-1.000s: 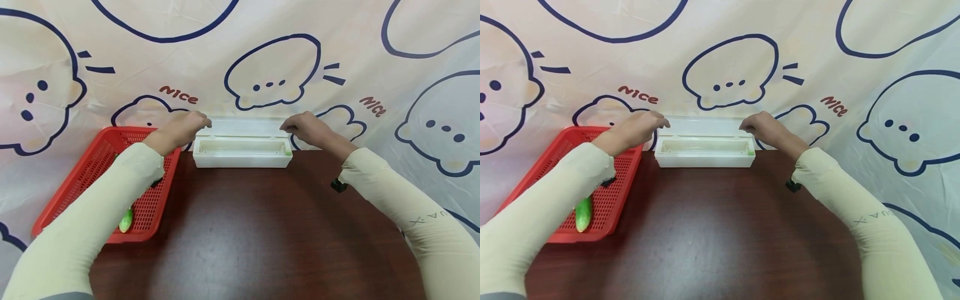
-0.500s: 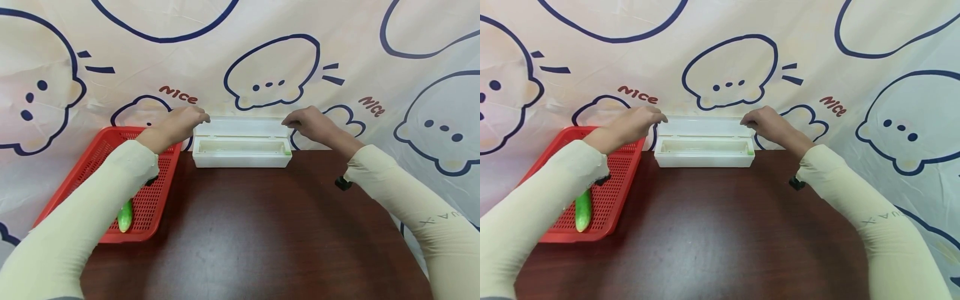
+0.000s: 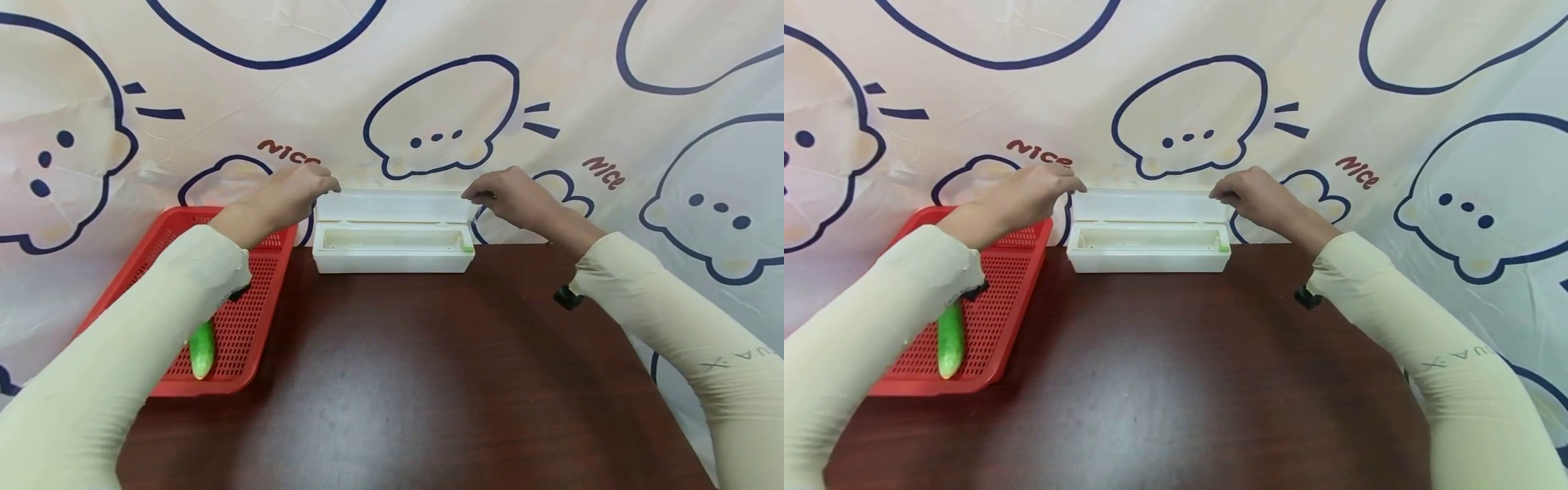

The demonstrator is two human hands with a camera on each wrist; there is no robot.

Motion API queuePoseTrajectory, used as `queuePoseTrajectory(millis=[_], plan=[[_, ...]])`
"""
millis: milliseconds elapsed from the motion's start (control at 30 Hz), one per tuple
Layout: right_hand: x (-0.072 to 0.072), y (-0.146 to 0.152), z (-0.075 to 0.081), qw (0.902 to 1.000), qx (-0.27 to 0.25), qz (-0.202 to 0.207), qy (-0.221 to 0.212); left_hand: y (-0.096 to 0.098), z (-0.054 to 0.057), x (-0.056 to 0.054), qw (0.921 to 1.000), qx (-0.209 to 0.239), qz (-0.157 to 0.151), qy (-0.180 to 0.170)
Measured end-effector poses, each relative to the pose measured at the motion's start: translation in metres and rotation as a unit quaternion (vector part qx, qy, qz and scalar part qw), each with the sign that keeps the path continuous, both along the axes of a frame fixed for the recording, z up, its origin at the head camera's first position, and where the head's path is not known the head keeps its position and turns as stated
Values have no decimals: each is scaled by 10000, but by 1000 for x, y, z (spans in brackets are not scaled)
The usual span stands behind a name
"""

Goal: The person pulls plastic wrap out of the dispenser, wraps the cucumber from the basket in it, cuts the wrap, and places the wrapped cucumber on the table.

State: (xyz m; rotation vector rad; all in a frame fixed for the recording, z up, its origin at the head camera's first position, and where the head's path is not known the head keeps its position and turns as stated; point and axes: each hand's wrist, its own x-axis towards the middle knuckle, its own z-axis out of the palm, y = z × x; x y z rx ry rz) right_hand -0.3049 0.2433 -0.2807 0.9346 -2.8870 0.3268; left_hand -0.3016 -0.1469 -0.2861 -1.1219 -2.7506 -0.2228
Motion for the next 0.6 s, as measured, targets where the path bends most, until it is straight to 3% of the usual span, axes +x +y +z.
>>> queuePoseTrajectory(millis=[433, 600], plan=[[9, 0, 12, 9998, -3, 88, 155, -2, 12, 12, 9998, -15, 133, -115], [13, 1, 13, 9998, -34, 117, 173, -4, 12, 13, 10000, -46, -20, 4]])
